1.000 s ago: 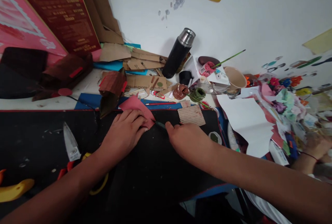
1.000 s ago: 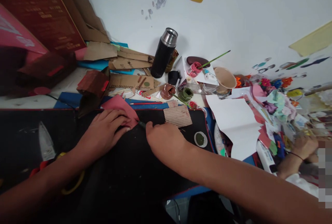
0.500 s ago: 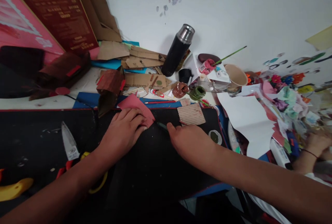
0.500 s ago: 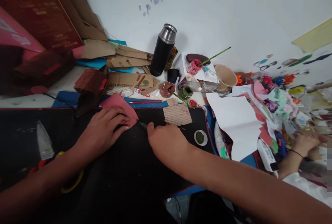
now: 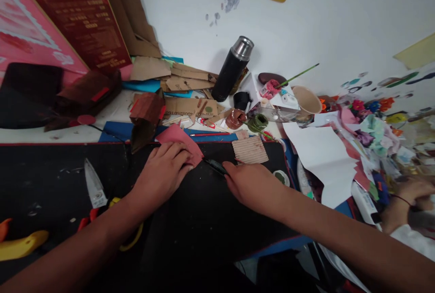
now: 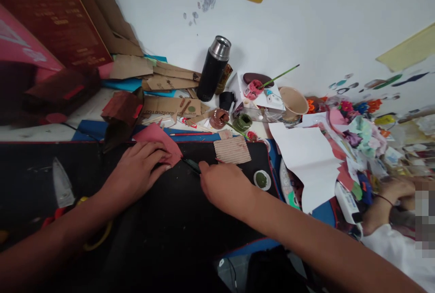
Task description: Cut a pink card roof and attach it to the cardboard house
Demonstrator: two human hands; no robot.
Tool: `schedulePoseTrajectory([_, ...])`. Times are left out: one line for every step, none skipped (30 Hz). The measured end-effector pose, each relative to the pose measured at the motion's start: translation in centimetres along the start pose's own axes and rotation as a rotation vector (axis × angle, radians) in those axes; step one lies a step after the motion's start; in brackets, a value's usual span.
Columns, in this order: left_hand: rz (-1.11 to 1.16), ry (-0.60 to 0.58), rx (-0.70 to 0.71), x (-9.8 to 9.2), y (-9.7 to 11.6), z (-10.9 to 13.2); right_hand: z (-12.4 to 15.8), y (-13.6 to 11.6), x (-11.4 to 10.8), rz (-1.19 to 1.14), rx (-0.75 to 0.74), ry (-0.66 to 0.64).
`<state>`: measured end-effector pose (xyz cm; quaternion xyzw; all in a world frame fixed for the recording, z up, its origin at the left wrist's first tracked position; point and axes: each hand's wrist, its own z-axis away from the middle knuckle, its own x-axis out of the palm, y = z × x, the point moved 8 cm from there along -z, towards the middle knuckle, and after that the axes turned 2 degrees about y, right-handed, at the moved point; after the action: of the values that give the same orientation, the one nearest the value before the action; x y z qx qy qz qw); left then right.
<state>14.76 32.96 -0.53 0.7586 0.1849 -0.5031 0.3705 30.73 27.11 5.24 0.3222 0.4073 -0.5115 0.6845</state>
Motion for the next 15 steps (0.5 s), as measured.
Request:
schedulePoseTrajectory([-0.006,-0.002,0.001,0.0,0.1,0.0,0.3,0.3,0.0,-0.028,0.012,0.008])
schedulePoseTrajectory([-0.013,-0.003,0.002,-0.1,0.1,0.0,0.7,0.6,0.1,-0.056,0.018,0.014])
schedulePoseTrajectory([-0.021,-0.003,0.003,-0.1,0.2,0.0,1.2,0.9,0.2,-0.089,0.026,0.022])
schedulePoseTrajectory([-0.029,-0.003,0.004,-0.2,0.3,0.0,1.6,1.3,0.2,-0.124,0.039,0.044])
schedulePoseTrajectory([-0.033,-0.003,0.005,-0.2,0.3,0.0,2.0,1.6,0.2,-0.162,0.052,0.072])
schedulePoseTrajectory([-0.033,-0.003,0.007,-0.2,0.4,-0.1,2.3,2.1,0.2,-0.2,0.069,0.11])
schedulePoseTrajectory([-0.028,-0.003,0.01,-0.2,0.4,-0.1,2.5,2.5,0.1,-0.235,0.086,0.154])
schedulePoseTrajectory([-0.018,-0.003,0.016,-0.2,0.5,-0.1,2.6,2.9,0.1,-0.266,0.099,0.197])
schedulePoseTrajectory([-0.005,-0.003,0.023,-0.2,0.5,-0.1,2.5,3.3,0.1,-0.29,0.11,0.241])
schedulePoseTrajectory([0.009,-0.005,0.032,-0.1,0.5,-0.1,2.3,3.7,0.1,-0.31,0.117,0.28])
schedulePoseTrajectory([0.023,-0.007,0.044,-0.1,0.6,0.0,2.0,4.0,0.1,-0.321,0.121,0.324])
schedulePoseTrajectory([0.038,-0.009,0.056,0.0,0.6,0.0,1.6,4.2,0.2,-0.325,0.123,0.365])
schedulePoseTrajectory([0.053,-0.006,0.067,0.0,0.7,0.1,1.1,4.5,0.3,-0.324,0.125,0.408])
schedulePoseTrajectory([0.07,0.005,0.076,-0.1,0.7,0.1,0.7,4.5,0.3,-0.313,0.119,0.45])
schedulePoseTrajectory([0.088,0.026,0.085,-0.3,0.7,0.2,0.2,4.6,0.4,-0.3,0.115,0.492])
